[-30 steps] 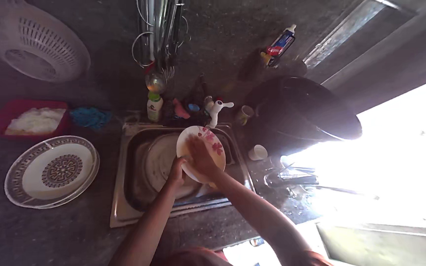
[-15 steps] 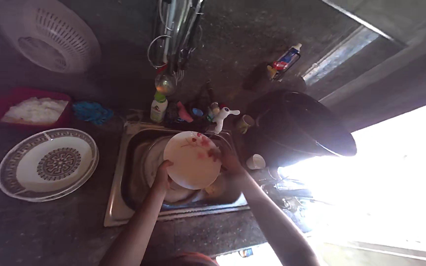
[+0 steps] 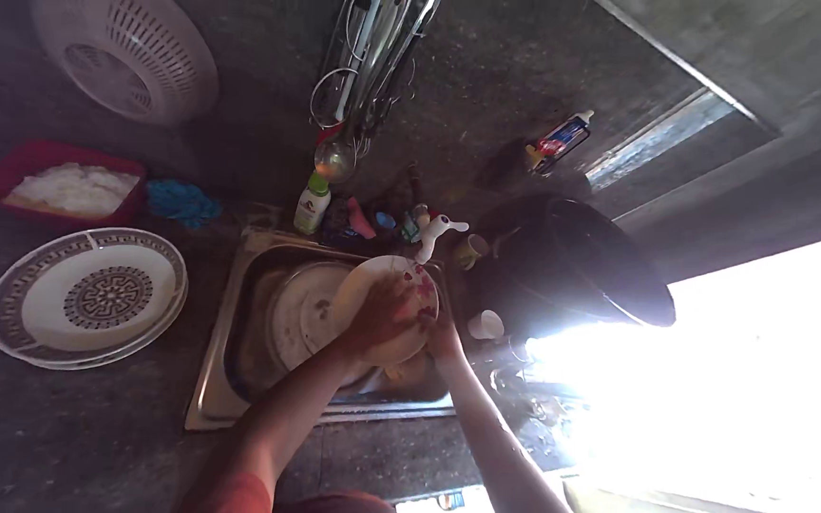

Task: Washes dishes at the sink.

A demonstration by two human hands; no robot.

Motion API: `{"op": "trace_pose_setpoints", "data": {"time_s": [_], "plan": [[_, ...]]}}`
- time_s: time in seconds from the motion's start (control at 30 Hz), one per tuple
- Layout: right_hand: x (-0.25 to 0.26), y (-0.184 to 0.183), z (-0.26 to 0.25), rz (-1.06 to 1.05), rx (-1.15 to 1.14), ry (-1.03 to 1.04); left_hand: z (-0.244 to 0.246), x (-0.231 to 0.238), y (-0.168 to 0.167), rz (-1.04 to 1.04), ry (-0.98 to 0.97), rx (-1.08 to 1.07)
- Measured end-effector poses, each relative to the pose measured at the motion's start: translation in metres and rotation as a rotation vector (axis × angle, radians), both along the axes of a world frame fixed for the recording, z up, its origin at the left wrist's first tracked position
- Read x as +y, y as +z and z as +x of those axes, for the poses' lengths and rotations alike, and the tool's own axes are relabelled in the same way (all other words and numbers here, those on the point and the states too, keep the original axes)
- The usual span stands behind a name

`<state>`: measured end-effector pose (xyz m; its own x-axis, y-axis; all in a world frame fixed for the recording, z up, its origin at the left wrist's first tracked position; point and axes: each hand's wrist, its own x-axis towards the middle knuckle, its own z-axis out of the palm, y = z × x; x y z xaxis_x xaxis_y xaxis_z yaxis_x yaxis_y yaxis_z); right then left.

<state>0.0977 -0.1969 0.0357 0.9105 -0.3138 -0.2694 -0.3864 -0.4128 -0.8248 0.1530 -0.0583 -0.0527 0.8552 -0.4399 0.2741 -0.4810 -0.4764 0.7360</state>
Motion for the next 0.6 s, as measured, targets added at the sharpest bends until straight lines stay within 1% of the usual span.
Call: {"op": "trace_pose_setpoints", "data": {"time_s": [0.03, 0.07, 0.1, 0.13, 0.17, 0.23, 0.27, 0.3, 0.37, 0.4, 0.43, 0.47, 0.5, 0.53, 0.6], "plan": [[-0.002, 0.002, -0.002, 0.013, -0.025, -0.026, 0.008, 0.008, 0.001, 0.026, 0.116, 0.045], [-0.004, 0.003, -0.003, 0.038, -0.054, -0.067, 0.016, 0.02, 0.002, 0.095, 0.233, 0.136], [-0.008, 0.004, -0.004, 0.074, -0.073, -0.103, 0.022, 0.034, 0.008, 0.128, 0.308, 0.294], [-0.013, 0.002, -0.004, 0.123, -0.088, -0.124, 0.025, 0.05, 0.013, 0.092, 0.347, 0.474], [-0.019, -0.004, -0.002, 0.184, -0.092, -0.129, 0.026, 0.066, 0.017, -0.009, 0.34, 0.641], [-0.032, -0.024, 0.002, 0.26, -0.062, -0.077, 0.013, 0.088, 0.024, -0.37, 0.238, 0.951], [-0.036, -0.034, 0.007, 0.208, -0.034, -0.006, 0.001, 0.096, 0.029, -0.542, 0.202, 1.08], [-0.036, -0.041, 0.013, 0.048, -0.001, 0.071, -0.013, 0.101, 0.033, -0.681, 0.191, 1.159], [-0.018, -0.038, 0.028, -0.395, 0.136, 0.202, -0.035, 0.102, 0.041, -0.856, 0.212, 1.193], [-0.004, -0.038, 0.036, -0.539, 0.173, 0.254, -0.043, 0.098, 0.044, -0.905, 0.233, 1.176], [0.011, -0.042, 0.044, -0.639, 0.149, 0.293, -0.048, 0.092, 0.047, -0.935, 0.252, 1.152], [0.025, -0.046, 0.05, -0.69, 0.088, 0.338, -0.051, 0.086, 0.048, -0.949, 0.256, 1.126], [0.039, -0.05, 0.056, -0.679, 0.028, 0.4, -0.052, 0.08, 0.05, -0.954, 0.249, 1.1], [0.052, -0.055, 0.059, -0.608, -0.044, 0.479, -0.053, 0.077, 0.052, -0.954, 0.243, 1.082], [0.067, -0.066, 0.059, -0.355, -0.211, 0.689, -0.053, 0.076, 0.052, -0.982, 0.273, 1.069]]}}
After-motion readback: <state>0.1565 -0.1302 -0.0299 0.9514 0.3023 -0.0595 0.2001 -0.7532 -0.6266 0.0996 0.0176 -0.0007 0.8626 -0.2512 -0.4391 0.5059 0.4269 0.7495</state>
